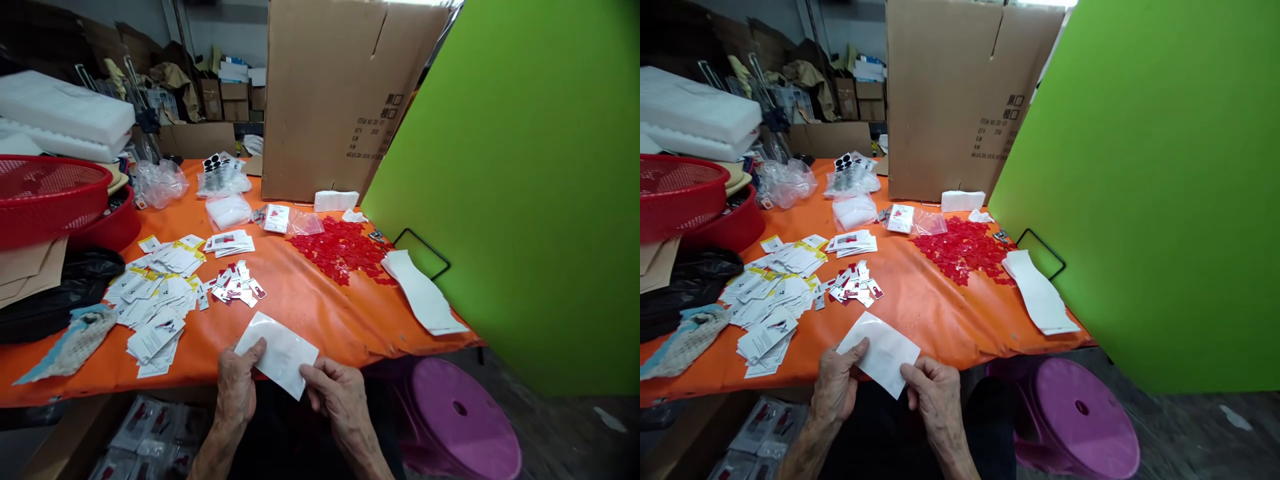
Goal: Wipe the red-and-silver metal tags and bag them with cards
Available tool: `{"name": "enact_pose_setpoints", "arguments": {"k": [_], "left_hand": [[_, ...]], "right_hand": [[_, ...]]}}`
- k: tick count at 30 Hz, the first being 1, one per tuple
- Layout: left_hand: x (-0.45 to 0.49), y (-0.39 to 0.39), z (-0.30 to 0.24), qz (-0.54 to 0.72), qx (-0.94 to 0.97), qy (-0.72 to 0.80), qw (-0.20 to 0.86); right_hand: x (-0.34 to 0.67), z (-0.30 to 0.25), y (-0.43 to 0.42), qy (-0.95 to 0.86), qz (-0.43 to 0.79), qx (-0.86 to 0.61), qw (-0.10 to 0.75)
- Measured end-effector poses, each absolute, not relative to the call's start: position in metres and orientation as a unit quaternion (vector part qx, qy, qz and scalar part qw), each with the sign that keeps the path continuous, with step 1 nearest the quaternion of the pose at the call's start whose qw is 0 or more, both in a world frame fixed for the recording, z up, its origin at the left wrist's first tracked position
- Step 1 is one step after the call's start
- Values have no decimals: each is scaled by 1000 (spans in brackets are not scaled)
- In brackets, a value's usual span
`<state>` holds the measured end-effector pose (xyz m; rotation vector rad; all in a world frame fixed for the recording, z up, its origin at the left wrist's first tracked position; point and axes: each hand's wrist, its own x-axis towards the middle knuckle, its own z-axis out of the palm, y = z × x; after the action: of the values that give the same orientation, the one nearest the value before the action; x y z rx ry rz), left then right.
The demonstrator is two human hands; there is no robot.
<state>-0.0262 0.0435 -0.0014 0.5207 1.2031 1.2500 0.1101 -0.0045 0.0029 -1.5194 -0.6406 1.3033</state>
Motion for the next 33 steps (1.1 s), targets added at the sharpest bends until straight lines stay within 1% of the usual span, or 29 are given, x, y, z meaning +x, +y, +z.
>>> {"name": "enact_pose_setpoints", "arguments": {"k": [1,4,5,6,8,10,11,13,15,19,22,26,27,28,29,31,33], "left_hand": [[-33,41,-1,558,254,548,569],[-49,29,3,597,375,614,355],[-52,24,6,582,428,612,322],[-53,20,9,548,483,598,331],[-51,14,15,441,562,548,435],[-48,13,18,337,570,511,548],[-47,13,18,303,557,504,587],[-48,14,18,262,536,499,628],[-50,16,17,230,539,493,643],[-53,17,17,157,554,477,664],[-55,17,20,115,573,454,672],[-56,19,19,127,594,415,678],[-55,20,18,137,584,411,687],[-54,20,16,149,570,412,695],[-53,19,15,160,554,418,701],[-50,18,13,178,538,439,698],[-46,16,12,186,533,452,690]], "right_hand": [[110,4,-5,-270,525,-636,498],[107,10,-8,-300,474,-669,488],[103,11,-10,-319,458,-675,482],[99,11,-12,-347,440,-677,476],[88,8,-17,-433,386,-664,471],[78,3,-21,-524,318,-638,467],[74,1,-23,-556,293,-628,460],[69,-1,-27,-575,287,-628,439],[69,3,-30,-537,356,-649,406],[75,18,-33,-378,556,-662,330],[82,25,-35,-333,608,-645,321],[87,26,-36,-326,628,-629,321],[88,25,-36,-347,604,-639,325],[88,24,-36,-387,554,-655,338],[89,21,-35,-443,474,-671,359],[91,17,-32,-565,251,-675,403],[93,14,-27,-644,53,-646,407]]}}
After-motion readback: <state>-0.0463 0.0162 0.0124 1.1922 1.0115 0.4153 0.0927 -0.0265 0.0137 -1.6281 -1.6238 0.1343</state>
